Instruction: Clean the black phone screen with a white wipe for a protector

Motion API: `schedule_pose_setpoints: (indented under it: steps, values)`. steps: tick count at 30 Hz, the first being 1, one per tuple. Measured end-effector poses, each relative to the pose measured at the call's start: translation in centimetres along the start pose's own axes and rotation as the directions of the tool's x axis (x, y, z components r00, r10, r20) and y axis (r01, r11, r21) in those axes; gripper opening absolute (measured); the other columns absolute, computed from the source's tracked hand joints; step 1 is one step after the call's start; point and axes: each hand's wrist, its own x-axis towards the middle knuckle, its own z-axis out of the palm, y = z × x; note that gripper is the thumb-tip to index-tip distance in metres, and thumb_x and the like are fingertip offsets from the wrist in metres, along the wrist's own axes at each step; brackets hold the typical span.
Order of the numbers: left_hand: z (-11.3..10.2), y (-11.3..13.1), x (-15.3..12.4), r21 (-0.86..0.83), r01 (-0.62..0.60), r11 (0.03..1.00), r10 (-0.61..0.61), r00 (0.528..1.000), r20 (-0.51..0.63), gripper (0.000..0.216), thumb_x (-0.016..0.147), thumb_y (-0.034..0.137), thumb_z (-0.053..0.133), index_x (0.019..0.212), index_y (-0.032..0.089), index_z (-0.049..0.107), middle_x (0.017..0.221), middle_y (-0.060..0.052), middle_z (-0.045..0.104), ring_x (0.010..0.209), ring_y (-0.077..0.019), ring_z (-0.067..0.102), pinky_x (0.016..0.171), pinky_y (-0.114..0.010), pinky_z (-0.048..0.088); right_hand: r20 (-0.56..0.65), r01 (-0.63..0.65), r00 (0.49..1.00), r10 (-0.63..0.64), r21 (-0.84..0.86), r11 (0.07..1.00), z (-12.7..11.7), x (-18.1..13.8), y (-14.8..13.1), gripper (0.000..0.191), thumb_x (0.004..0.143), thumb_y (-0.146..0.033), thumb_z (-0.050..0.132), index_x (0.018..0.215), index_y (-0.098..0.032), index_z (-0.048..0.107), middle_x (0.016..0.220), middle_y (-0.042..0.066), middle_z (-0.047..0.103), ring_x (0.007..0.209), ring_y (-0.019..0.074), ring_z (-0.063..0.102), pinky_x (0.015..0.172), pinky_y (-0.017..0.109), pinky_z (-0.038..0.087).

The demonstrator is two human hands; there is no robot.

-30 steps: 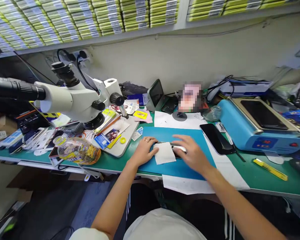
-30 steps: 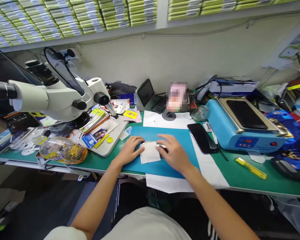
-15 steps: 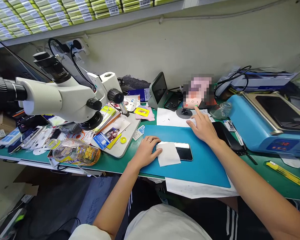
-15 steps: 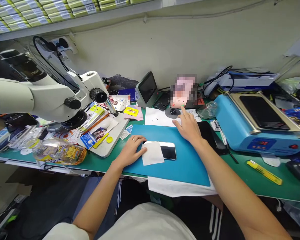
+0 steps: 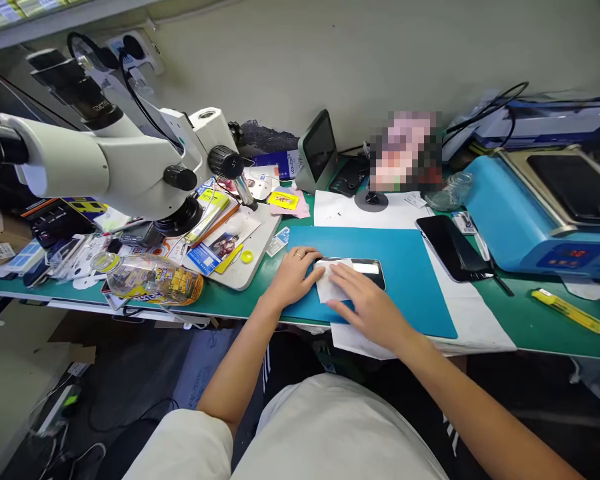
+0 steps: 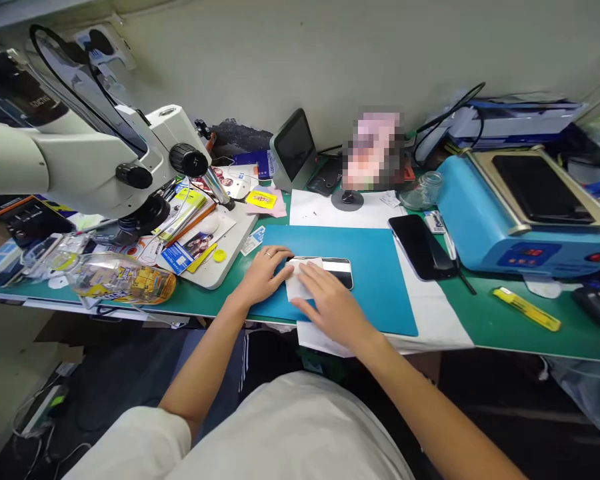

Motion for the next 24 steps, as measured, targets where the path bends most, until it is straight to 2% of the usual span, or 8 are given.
schedule_pose_setpoints:
  steps: [2,4,10,14,19,22,24]
  values:
    - [0.0,-0.1,-0.1,-0.004,-0.003,1.000,0.003,1.000,-0.008,0.030,0.107,0.033,0.039,0.124,0.024,0.061,0.131,-0.006,0.063,0.124,-0.0251,0.054,0.109,-0.044,0.044,0.043,0.007,0.999,-0.005,-0.043,0.999,1.2,-0.5,-1.2,0.065,0.103,-0.051,0.042,0.155,-0.011,0.041,0.159,0.018,0.044,0.150,0.0315,0.037,0.120,0.052,0.037]
    - [0.0,-0.1,-0.2,-0.014,-0.008,1.000,0.008,1.000,-0.021,0.032,0.108,0.030,0.035,0.124,0.023,0.062,0.131,-0.007,0.064,0.124,-0.0248,0.054,0.109,-0.044,0.045,0.088,-0.010,0.996,0.019,-0.096,0.995,1.6,-0.8,-1.0,0.075,0.102,-0.057,0.040,0.159,-0.009,0.032,0.163,0.019,0.037,0.153,0.0324,0.030,0.122,0.053,0.034]
    - [-0.3,0.0,-0.5,-0.095,-0.021,0.995,0.014,0.997,-0.081,0.030,0.105,0.022,0.040,0.129,0.020,0.058,0.130,-0.009,0.065,0.122,-0.0248,0.056,0.107,-0.042,0.046,0.128,-0.184,0.968,0.217,-0.231,0.956,-0.3,-4.3,2.2,0.084,0.101,-0.064,0.031,0.162,-0.007,0.021,0.166,0.022,0.027,0.154,0.0342,0.024,0.122,0.056,0.032]
    - [-0.5,0.2,-0.4,-0.085,-0.004,0.996,0.000,0.999,-0.048,0.032,0.102,0.018,0.043,0.129,0.021,0.059,0.130,-0.008,0.067,0.122,-0.0267,0.057,0.103,-0.044,0.047,0.171,-0.194,0.954,0.245,-0.271,0.943,-1.3,-5.4,2.7,0.085,0.101,-0.064,0.029,0.163,-0.008,0.014,0.166,0.023,0.024,0.154,0.0366,0.023,0.121,0.061,0.030]
    - [-0.7,0.2,-0.5,-0.059,-0.023,0.998,0.022,1.000,-0.016,0.033,0.102,0.032,0.052,0.132,0.024,0.059,0.133,-0.007,0.066,0.124,-0.0281,0.056,0.106,-0.045,0.045,0.240,-0.203,0.934,0.265,-0.255,0.946,-1.9,-2.6,3.2,0.081,0.101,-0.064,0.028,0.162,-0.011,0.023,0.166,0.021,0.028,0.153,0.0368,0.026,0.120,0.063,0.030]
    - [-0.8,0.2,-0.6,-0.037,-0.044,0.998,0.044,0.999,0.012,0.043,0.096,0.043,0.063,0.134,0.024,0.058,0.137,-0.008,0.063,0.127,-0.0299,0.054,0.110,-0.047,0.041,0.262,-0.184,0.934,0.243,-0.232,0.955,-2.1,-1.2,3.4,0.080,0.101,-0.065,0.026,0.159,-0.011,0.031,0.164,0.021,0.033,0.152,0.0368,0.029,0.120,0.063,0.032]
    - [-0.8,0.2,-0.7,-0.027,-0.046,0.999,0.047,0.999,0.028,0.051,0.093,0.046,0.068,0.137,0.024,0.057,0.139,-0.008,0.061,0.129,-0.0308,0.052,0.112,-0.048,0.040,0.247,-0.177,0.940,0.235,-0.236,0.955,-2.0,-1.3,3.1,0.081,0.100,-0.067,0.028,0.159,-0.011,0.033,0.163,0.021,0.036,0.151,0.0372,0.032,0.118,0.061,0.035]
